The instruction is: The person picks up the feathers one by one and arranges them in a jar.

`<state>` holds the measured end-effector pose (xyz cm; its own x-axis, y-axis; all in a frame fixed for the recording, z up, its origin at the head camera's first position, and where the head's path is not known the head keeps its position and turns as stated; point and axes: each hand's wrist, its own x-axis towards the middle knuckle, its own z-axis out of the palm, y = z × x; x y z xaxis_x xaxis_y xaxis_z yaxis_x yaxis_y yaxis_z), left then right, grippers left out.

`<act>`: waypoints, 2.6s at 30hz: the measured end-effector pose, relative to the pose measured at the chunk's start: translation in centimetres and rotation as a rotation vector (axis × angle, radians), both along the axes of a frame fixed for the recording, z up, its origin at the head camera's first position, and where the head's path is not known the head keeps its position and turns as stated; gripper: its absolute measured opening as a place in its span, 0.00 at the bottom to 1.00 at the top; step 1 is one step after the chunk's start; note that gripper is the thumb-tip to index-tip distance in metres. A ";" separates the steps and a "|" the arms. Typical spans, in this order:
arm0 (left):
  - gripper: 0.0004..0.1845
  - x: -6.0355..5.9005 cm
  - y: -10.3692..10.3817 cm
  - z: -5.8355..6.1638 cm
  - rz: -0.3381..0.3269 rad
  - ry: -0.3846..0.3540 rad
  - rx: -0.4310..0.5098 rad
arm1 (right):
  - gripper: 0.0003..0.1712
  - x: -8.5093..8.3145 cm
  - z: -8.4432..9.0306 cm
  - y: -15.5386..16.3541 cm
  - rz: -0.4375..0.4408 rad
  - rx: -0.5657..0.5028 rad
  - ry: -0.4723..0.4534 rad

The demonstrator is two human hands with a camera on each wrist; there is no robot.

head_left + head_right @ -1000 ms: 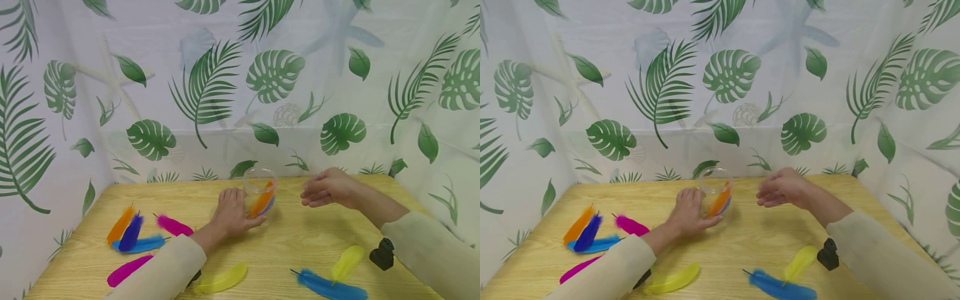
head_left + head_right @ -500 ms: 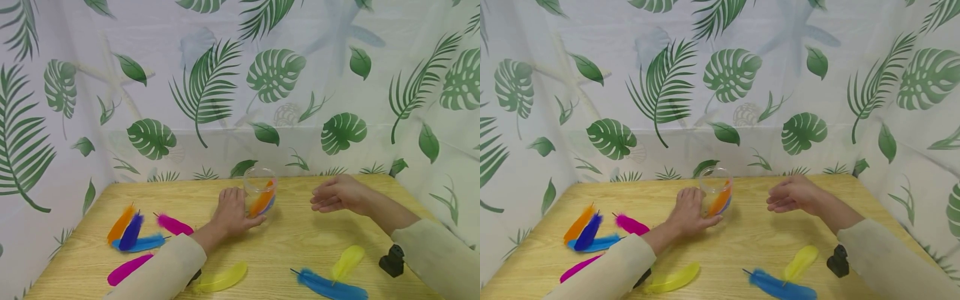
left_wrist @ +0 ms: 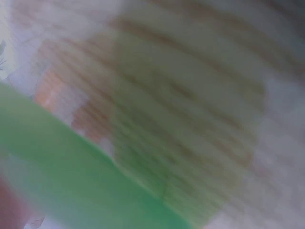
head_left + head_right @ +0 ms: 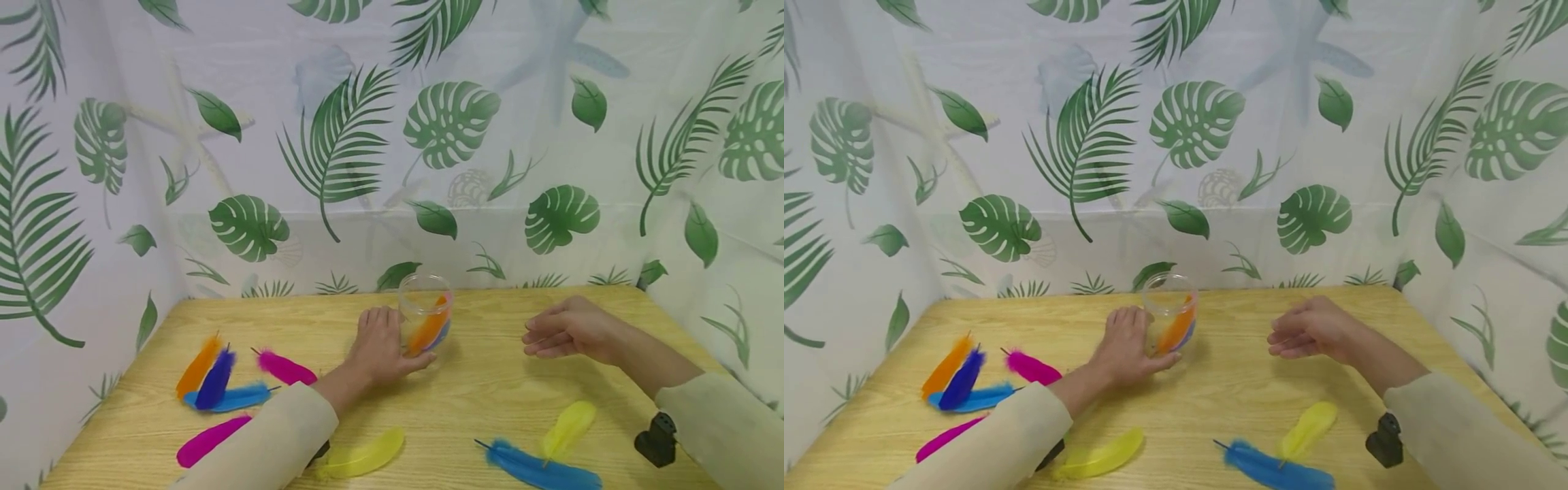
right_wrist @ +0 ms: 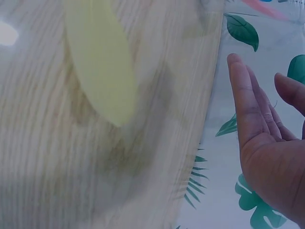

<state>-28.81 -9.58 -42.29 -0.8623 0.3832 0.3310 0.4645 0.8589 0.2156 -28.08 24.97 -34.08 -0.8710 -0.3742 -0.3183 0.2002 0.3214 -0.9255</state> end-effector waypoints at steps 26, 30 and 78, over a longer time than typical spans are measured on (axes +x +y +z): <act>0.41 0.1 0.0 0.1 -0.002 -0.006 -0.013 | 0.24 1.1 -2.8 4.8 -0.026 0.006 -0.065; 0.42 0.1 0.1 0.0 0.004 -0.009 -0.029 | 0.24 1.4 -3.6 5.6 -0.005 0.014 -0.083; 0.42 0.0 0.3 0.3 -0.006 0.002 -0.008 | 0.17 0.3 -3.7 4.7 0.366 0.437 -0.289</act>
